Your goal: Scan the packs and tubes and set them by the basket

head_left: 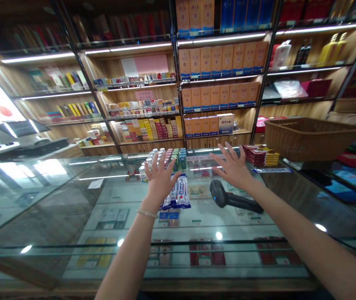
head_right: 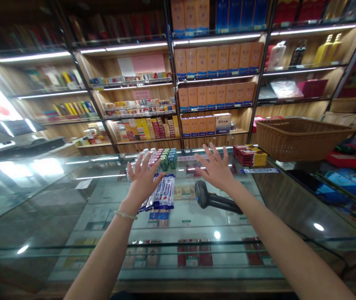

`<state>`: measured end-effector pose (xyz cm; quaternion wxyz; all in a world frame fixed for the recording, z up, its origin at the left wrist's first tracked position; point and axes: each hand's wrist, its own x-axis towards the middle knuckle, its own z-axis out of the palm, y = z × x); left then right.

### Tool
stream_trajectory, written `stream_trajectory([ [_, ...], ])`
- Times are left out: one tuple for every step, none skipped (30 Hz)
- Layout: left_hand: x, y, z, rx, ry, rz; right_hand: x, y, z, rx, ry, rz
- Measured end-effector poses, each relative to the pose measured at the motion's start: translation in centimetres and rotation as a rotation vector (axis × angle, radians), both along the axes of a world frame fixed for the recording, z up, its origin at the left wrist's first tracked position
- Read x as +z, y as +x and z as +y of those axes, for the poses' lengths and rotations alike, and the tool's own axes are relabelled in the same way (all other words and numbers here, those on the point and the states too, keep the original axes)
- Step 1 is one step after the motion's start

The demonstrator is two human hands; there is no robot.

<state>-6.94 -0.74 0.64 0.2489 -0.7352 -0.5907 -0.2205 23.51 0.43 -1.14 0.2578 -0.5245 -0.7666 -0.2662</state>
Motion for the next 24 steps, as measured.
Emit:
stream_trajectory([
  [0.1, -0.2, -0.2, 0.007, -0.016, -0.002, 0.2, -0.3, 0.2, 0.012, -0.001, -0.007],
  [0.2, -0.3, -0.4, 0.015, -0.033, -0.008, 0.4, -0.7, 0.3, 0.024, -0.004, -0.014],
  [0.3, -0.4, -0.5, 0.023, -0.048, -0.014, 0.6, -1.1, 0.5, 0.037, -0.007, -0.019],
  [0.4, -0.5, -0.7, 0.030, -0.062, -0.019, 0.6, -1.4, 0.7, 0.049, -0.012, -0.022],
  [0.5, -0.6, -0.8, 0.036, -0.074, -0.021, 0.7, -1.8, 1.0, 0.060, -0.021, -0.025],
  [0.6, -0.7, -0.9, 0.044, -0.083, -0.023, 0.6, -2.1, 1.2, 0.070, -0.033, -0.027],
  [0.7, -0.8, -1.0, 0.051, -0.090, -0.022, 0.6, -2.5, 1.5, 0.079, -0.047, -0.029],
  [0.7, -0.8, -1.0, 0.055, -0.096, -0.021, 0.5, -2.8, 1.8, 0.085, -0.061, -0.029],
  [0.7, -0.9, -1.1, 0.058, -0.104, -0.019, 0.4, -3.1, 2.1, 0.090, -0.076, -0.029],
  [0.6, -1.0, -1.1, 0.056, -0.115, -0.016, 0.4, -3.4, 2.5, 0.095, -0.090, -0.027],
  [0.5, -1.2, -1.1, 0.051, -0.131, -0.010, 0.4, -3.8, 2.9, 0.099, -0.104, -0.024],
  [0.4, -1.4, -1.1, 0.040, -0.154, 0.002, 0.5, -4.2, 3.2, 0.107, -0.119, -0.020],
  [0.3, -1.6, -1.1, 0.026, -0.181, 0.017, 0.5, -4.7, 3.7, 0.117, -0.138, -0.020],
  [0.1, -1.9, -1.1, 0.012, -0.211, 0.034, 0.6, -5.2, 4.1, 0.130, -0.160, -0.023],
  [0.0, -2.1, -1.2, -0.001, -0.241, 0.049, 0.5, -5.7, 4.5, 0.144, -0.181, -0.031],
  [-0.1, -2.4, -1.2, -0.012, -0.272, 0.060, 0.5, -6.3, 4.9, 0.158, -0.202, -0.046],
  [-0.2, -2.5, -1.3, -0.022, -0.305, 0.068, 0.4, -6.9, 5.3, 0.172, -0.220, -0.068],
  [-0.2, -2.6, -1.4, -0.033, -0.340, 0.074, 0.3, -7.6, 5.7, 0.187, -0.233, -0.097],
  [-0.2, -2.7, -1.5, -0.044, -0.376, 0.079, 0.1, -8.2, 6.1, 0.203, -0.245, -0.128],
  [-0.2, -2.6, -1.7, -0.057, -0.415, 0.086, -0.1, -8.7, 6.4, 0.218, -0.258, -0.157],
  [-0.1, -2.5, -1.9, -0.072, -0.455, 0.095, -0.2, -9.2, 6.7, 0.230, -0.276, -0.181],
  [0.0, -2.3, -2.1, -0.087, -0.493, 0.106, -0.3, -9.6, 7.0, 0.240, -0.299, -0.202],
  [0.2, -2.1, -2.3, -0.098, -0.530, 0.116, -0.4, -10.0, 7.2, 0.247, -0.326, -0.218],
  [0.3, -1.9, -2.5, -0.112, -0.566, 0.127, -0.4, -10.3, 7.4, 0.254, -0.354, -0.233],
])
